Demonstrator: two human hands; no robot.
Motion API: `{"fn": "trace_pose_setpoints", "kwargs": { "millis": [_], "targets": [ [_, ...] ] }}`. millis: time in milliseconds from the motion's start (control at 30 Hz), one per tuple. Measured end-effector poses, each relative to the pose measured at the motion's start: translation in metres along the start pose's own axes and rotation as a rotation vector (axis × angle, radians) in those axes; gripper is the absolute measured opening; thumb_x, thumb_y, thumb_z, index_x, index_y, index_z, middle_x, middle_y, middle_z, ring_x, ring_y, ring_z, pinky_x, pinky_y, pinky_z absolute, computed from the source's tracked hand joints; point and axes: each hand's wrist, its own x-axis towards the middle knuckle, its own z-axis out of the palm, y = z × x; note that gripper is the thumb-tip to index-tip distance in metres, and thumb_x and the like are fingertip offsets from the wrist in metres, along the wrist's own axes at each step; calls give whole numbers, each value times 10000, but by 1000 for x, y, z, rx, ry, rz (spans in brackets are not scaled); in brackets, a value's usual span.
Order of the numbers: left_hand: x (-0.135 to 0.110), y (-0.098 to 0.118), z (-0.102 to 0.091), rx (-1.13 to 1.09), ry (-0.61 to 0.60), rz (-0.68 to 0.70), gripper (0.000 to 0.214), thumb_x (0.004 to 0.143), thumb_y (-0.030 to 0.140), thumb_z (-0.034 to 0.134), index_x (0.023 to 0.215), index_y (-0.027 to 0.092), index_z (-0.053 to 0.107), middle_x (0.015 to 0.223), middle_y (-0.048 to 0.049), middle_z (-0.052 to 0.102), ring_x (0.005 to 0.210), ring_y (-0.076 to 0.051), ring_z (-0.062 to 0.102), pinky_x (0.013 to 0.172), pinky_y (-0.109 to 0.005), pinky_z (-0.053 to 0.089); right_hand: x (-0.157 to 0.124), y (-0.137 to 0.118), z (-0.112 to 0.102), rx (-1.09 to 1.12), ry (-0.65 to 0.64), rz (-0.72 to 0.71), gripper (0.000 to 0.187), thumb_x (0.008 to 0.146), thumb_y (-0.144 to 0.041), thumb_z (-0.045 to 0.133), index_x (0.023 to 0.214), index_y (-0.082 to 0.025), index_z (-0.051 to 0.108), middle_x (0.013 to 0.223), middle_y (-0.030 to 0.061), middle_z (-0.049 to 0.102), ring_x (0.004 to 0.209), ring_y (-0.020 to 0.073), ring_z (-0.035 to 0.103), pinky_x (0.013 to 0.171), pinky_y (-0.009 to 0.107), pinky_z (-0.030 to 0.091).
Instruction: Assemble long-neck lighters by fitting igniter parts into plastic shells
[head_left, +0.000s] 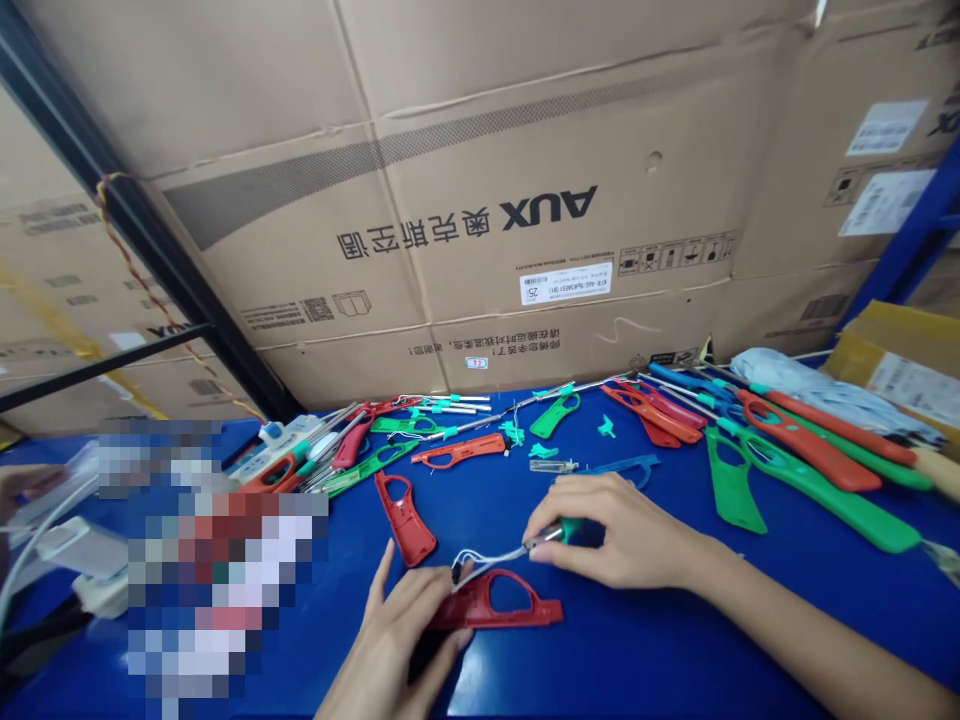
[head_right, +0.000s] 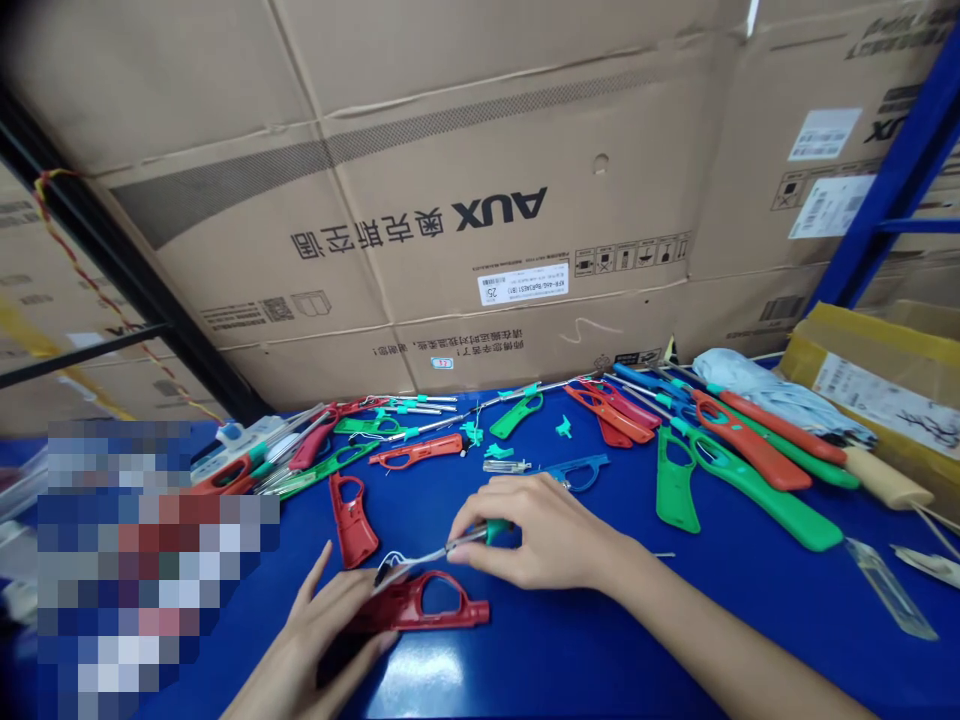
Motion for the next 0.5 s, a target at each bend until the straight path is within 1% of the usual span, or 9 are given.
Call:
{"fn": "trace_pose_setpoints", "kwargs": {
  "millis": [67,167,233,300,367,500],
  "targets": [
    [-5,-7,0,-14,40,-23,400,840,334,596,1220,298,475,1141,-36,662,1084,-234,617,1064,-510,356,-1,-2,3,-10,-65,0,132,871,-366,585,920,-269,660,882,-59,696,806,102,604,714,224,406],
    [-12,-10,2,-57,58,-123,363,828,360,614,1171,293,520,1119,-30,674,1113,-253,601,1041,-524,374,-1,-3,8,-42,-129,15,159,873,-404,574,913,-280,666,862,-64,698,809,114,595,697,232,393],
    [-14,-8,3,-106,45,-208,422,831,374,606,1230,296,493,1152,-40,664,1151,-265,573,1023,-524,391,-1,-2,9,-74,-159,33,148,875,-390,573,902,-279,667,863,-63,702,814,124,597,693,239,385],
    [-14,-5,2,-170,27,-277,510,841,375,592,1317,304,423,1162,-47,662,1162,-259,565,1018,-506,401,-1,-1,10,-109,-184,53,128,874,-367,576,886,-277,667,863,-63,706,810,132,601,685,245,378],
    [-14,-4,1,-216,18,-303,553,845,366,589,1356,308,385,1135,-42,678,1145,-248,580,1033,-499,382,-1,1,9,-130,-203,63,123,878,-352,569,881,-277,667,869,-63,709,809,137,606,678,248,374],
    [-13,-7,-2,-207,-3,-279,480,842,366,597,1301,323,462,1181,-30,658,1192,-257,538,1077,-552,276,-1,1,7,-139,-185,83,162,895,-368,542,901,-264,667,889,-39,703,816,138,613,680,244,388]
  ]
}}
